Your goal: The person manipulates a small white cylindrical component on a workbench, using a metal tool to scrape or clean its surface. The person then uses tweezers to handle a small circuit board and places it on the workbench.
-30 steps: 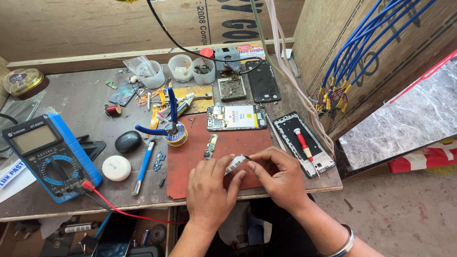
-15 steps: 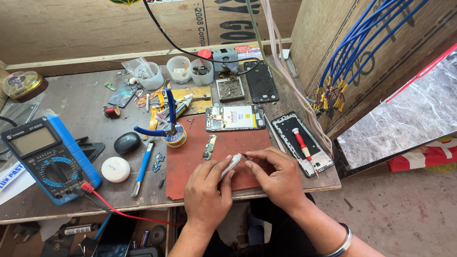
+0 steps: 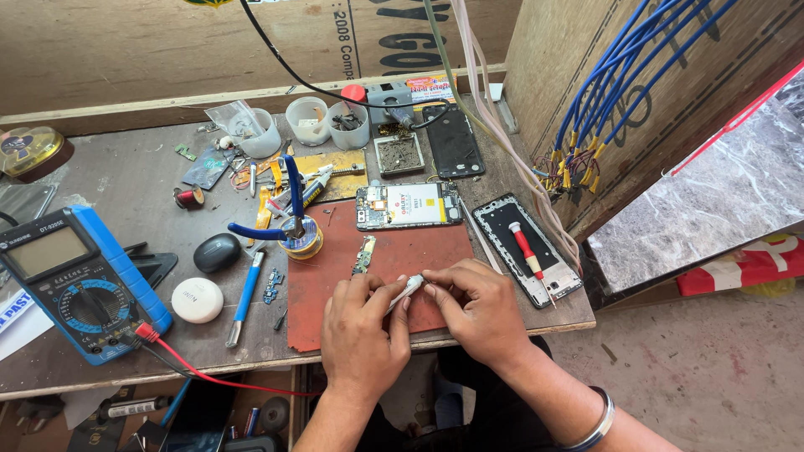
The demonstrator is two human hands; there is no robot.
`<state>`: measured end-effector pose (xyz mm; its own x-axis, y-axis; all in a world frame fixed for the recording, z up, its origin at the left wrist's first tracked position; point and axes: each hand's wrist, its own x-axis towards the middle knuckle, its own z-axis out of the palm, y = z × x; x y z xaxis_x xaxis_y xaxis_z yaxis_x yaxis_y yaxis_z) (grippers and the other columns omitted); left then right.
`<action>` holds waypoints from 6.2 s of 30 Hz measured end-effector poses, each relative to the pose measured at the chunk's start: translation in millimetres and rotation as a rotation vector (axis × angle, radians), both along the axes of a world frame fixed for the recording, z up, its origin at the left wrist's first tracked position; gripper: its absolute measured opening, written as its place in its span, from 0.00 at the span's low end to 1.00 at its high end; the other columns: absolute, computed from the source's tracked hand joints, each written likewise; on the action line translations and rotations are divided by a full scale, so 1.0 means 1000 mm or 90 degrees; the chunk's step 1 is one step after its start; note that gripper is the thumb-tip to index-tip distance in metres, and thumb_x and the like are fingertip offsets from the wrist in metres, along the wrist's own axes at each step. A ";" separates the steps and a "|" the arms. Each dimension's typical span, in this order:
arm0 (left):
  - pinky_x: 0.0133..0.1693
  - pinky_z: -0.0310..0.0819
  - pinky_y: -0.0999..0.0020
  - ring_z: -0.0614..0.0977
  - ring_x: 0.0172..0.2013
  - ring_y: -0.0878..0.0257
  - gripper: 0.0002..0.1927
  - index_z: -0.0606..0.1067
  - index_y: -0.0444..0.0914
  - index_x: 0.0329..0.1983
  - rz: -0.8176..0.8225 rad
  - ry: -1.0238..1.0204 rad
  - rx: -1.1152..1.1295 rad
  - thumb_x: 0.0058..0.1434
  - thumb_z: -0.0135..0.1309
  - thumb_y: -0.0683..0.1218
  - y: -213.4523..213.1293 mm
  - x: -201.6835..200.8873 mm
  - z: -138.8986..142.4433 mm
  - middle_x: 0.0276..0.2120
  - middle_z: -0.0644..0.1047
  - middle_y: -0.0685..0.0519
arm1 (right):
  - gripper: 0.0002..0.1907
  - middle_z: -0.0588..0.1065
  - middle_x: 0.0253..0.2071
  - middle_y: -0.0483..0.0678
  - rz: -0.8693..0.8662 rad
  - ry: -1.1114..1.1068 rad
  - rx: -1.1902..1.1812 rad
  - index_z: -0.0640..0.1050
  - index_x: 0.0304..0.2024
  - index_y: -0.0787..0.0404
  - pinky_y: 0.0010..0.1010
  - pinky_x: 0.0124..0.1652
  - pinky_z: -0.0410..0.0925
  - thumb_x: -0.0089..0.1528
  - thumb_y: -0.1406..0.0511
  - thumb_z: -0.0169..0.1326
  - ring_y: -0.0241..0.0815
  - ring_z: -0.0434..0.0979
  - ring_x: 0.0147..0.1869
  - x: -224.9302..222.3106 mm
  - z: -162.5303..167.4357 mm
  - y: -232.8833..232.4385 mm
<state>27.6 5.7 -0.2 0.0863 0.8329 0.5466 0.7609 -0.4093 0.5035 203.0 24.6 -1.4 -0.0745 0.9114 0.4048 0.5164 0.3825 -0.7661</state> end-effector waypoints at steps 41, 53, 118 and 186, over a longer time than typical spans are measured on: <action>0.41 0.71 0.55 0.75 0.41 0.50 0.09 0.80 0.36 0.42 -0.065 0.005 -0.014 0.57 0.59 0.40 0.003 -0.002 -0.005 0.39 0.75 0.50 | 0.03 0.77 0.31 0.52 0.023 -0.074 0.039 0.82 0.34 0.67 0.39 0.36 0.69 0.58 0.72 0.60 0.51 0.79 0.37 -0.008 0.003 0.004; 0.42 0.71 0.55 0.75 0.41 0.50 0.10 0.80 0.37 0.42 -0.067 0.017 -0.011 0.57 0.59 0.39 0.002 -0.002 -0.005 0.40 0.76 0.50 | 0.05 0.77 0.32 0.51 0.055 -0.075 0.046 0.82 0.36 0.66 0.39 0.37 0.69 0.59 0.72 0.58 0.51 0.79 0.37 -0.005 0.003 0.001; 0.41 0.70 0.54 0.75 0.40 0.49 0.09 0.79 0.36 0.42 -0.100 0.011 -0.014 0.58 0.58 0.39 0.005 -0.005 -0.004 0.40 0.75 0.48 | 0.03 0.79 0.30 0.53 0.061 -0.115 -0.010 0.83 0.33 0.65 0.40 0.37 0.70 0.57 0.71 0.62 0.53 0.80 0.37 -0.001 -0.003 0.009; 0.44 0.74 0.61 0.81 0.41 0.53 0.13 0.76 0.36 0.51 -0.148 -0.247 -0.072 0.66 0.55 0.45 -0.002 -0.022 0.003 0.39 0.79 0.48 | 0.07 0.78 0.42 0.49 0.047 -0.181 0.033 0.84 0.35 0.63 0.36 0.45 0.71 0.57 0.65 0.62 0.48 0.78 0.47 0.007 0.008 -0.001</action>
<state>5.3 4.0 3.2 0.0847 0.8721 0.4820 0.4026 -0.4724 0.7840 209.9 23.1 6.6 -0.2577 0.8780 0.4033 0.6768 0.4619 -0.5732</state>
